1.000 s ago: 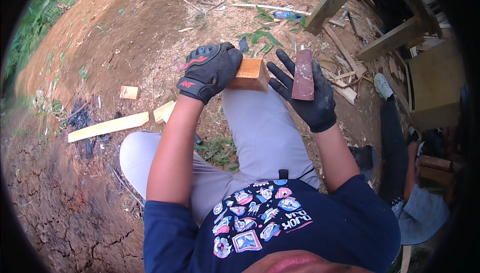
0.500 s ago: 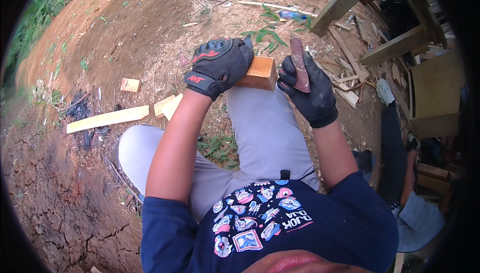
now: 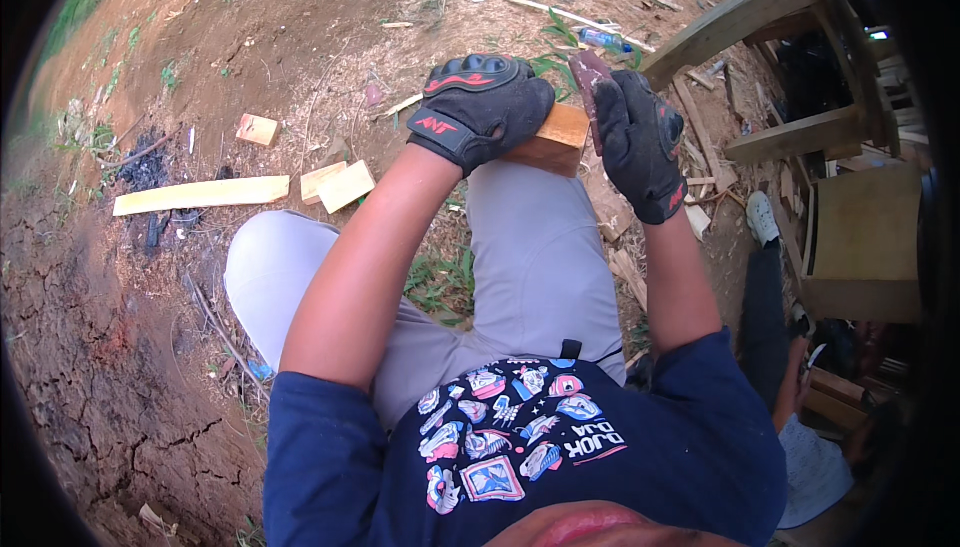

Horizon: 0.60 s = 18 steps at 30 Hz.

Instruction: The person sits on the ground and sands a small rectangular piece of wood using a sanding block. They rotate the wood to sand multiple sides and edges, then place the sanded piece on the ground among other wood pieces.

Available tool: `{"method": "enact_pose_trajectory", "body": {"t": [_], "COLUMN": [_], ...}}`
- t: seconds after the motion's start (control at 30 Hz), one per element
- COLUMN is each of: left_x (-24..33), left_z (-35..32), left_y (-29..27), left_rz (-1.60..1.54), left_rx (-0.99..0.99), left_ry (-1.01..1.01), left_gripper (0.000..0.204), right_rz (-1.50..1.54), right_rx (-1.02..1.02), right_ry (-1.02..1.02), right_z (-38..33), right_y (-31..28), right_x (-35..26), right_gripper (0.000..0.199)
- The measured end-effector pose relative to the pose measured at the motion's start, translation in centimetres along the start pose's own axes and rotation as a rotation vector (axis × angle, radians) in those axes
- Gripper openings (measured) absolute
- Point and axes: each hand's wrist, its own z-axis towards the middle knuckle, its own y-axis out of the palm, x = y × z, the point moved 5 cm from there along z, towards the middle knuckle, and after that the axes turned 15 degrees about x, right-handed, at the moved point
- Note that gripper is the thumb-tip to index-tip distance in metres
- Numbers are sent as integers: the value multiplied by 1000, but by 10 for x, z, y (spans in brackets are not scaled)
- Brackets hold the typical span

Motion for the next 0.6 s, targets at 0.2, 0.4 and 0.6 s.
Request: {"method": "enact_pose_trajectory", "body": {"t": [0.2, 0.4, 0.6], "left_x": [-2, -3, -17], "left_z": [-6, -5, -6], "left_y": [2, -13, -1], "left_rz": [-7, -64, -67], "left_rx": [41, 18, 0], "left_ry": [-10, -143, -147], "left_gripper": [32, 38, 34], "right_rz": [40, -79, -167], "right_rx": [20, 45, -67], "right_ry": [92, -46, -145], "right_z": [3, -1, -67], "right_y": [-1, -10, 13], "right_x": [-20, -41, 24], "right_gripper": [29, 30, 31]}}
